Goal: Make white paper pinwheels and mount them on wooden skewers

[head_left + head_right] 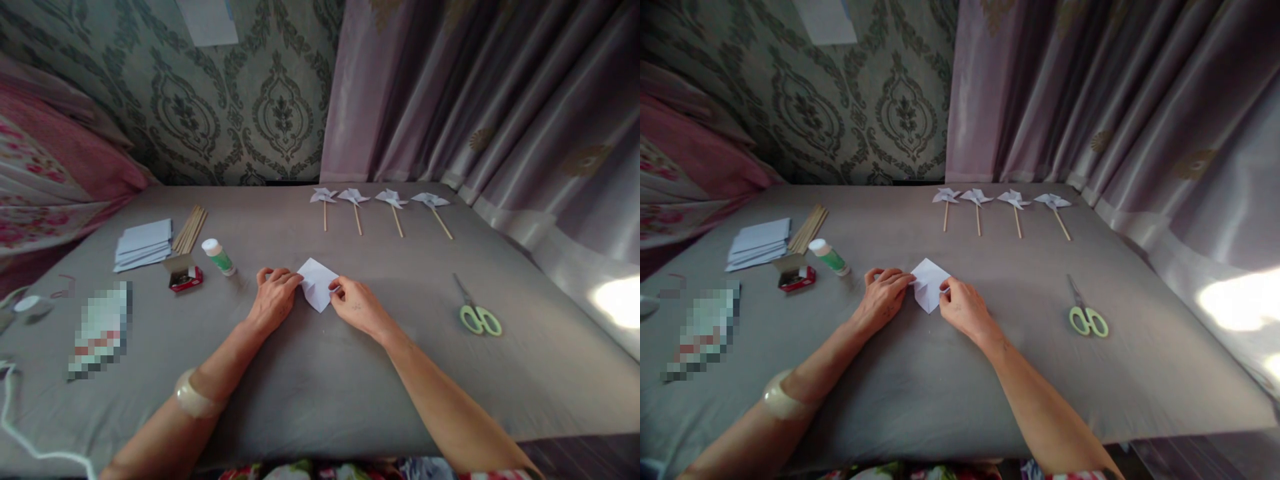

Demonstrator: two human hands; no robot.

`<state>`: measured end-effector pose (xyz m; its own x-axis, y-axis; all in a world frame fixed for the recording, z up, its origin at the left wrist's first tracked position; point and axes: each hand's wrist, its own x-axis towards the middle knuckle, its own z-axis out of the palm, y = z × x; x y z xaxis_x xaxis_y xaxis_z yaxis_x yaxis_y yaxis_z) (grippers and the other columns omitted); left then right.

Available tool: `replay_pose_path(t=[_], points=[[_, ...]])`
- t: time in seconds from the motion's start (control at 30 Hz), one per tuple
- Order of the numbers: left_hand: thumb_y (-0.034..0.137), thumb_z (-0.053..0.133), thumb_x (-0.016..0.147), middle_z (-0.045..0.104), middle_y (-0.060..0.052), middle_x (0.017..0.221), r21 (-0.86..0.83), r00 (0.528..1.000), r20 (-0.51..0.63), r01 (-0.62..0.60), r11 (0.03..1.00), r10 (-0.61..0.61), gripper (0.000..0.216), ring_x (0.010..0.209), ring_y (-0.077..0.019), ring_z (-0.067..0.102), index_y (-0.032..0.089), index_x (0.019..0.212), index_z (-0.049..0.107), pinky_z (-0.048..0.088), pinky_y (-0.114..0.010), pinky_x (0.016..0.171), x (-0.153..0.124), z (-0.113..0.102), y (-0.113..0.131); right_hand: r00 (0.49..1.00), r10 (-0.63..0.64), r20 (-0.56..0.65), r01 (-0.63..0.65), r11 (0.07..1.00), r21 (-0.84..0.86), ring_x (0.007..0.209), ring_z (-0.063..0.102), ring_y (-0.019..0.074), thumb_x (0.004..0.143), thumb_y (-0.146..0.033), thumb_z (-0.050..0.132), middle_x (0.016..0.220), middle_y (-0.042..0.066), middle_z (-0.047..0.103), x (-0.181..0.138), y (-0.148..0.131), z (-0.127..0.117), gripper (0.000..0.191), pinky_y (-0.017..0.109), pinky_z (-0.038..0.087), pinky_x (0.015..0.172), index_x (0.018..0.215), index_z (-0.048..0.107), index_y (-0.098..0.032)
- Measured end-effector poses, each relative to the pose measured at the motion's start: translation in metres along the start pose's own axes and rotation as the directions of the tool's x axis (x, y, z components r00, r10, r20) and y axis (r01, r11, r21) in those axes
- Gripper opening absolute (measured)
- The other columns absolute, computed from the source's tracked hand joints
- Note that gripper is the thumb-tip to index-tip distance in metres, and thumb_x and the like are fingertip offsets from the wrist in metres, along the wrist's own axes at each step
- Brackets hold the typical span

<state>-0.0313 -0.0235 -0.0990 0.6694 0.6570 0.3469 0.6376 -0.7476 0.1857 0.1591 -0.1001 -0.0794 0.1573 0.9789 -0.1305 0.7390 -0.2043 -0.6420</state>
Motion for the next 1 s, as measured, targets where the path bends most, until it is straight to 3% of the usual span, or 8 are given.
replay_pose_path(t=[0.13,0.27,0.4,0.67,1.0], points=[[0.010,0.045,0.082,0.068,-0.009,0.115,0.012,0.998,-0.037,-0.046,0.999,0.046,0.036,0.107,-0.0252,0.056,0.023,0.108,0.066,0.028,-0.049,0.095,-0.002,-0.005,0.006,0.997,-0.081,0.001,0.081,0.995,-0.064,0.086,0.067,0.0196,0.081,-0.016,0.053,0.091,0.005,0.073,-0.004,0.001,0.003,0.023,0.028,0.045,0.076,0.100,0.065,-0.022],[0.012,0.054,0.074,0.063,-0.007,0.120,-0.018,0.984,0.001,-0.180,0.984,0.180,0.037,0.112,-0.0274,0.051,0.026,0.106,0.068,0.028,-0.048,0.097,-0.005,-0.012,0.021,0.988,-0.154,-0.006,0.152,0.981,-0.119,0.085,0.066,0.0186,0.080,-0.015,0.055,0.091,0.004,0.071,-0.006,0.004,0.005,0.022,0.027,0.045,0.073,0.098,0.064,-0.023],[0.015,0.056,0.079,0.060,-0.009,0.122,-0.027,0.970,0.033,-0.241,0.970,0.242,0.027,0.113,-0.0286,0.047,0.025,0.100,0.070,0.029,-0.048,0.096,-0.007,-0.012,0.026,0.981,-0.194,-0.015,0.189,0.971,-0.143,0.086,0.063,0.0178,0.080,-0.015,0.058,0.096,0.005,0.069,-0.007,0.004,0.004,0.021,0.027,0.044,0.075,0.098,0.065,-0.022],[0.023,0.051,0.091,0.061,-0.007,0.111,0.032,0.963,0.024,-0.268,0.963,0.267,0.020,0.105,-0.0245,0.047,0.027,0.092,0.071,0.031,-0.044,0.093,-0.005,-0.007,0.015,0.917,-0.392,-0.077,0.363,0.898,-0.249,0.116,0.050,0.0238,0.078,-0.009,0.055,0.120,0.007,0.064,-0.004,0.004,0.003,0.028,0.043,0.032,0.096,0.099,0.067,-0.022],[0.019,0.054,0.088,0.065,-0.006,0.111,0.011,0.975,0.026,-0.220,0.975,0.220,0.022,0.108,-0.0252,0.048,0.028,0.094,0.073,0.032,-0.045,0.093,-0.002,-0.008,0.008,0.889,-0.444,-0.115,0.395,0.869,-0.298,0.114,0.054,0.0241,0.079,-0.008,0.050,0.121,0.009,0.064,-0.001,0.009,0.011,0.032,0.048,0.025,0.101,0.102,0.066,-0.022]])
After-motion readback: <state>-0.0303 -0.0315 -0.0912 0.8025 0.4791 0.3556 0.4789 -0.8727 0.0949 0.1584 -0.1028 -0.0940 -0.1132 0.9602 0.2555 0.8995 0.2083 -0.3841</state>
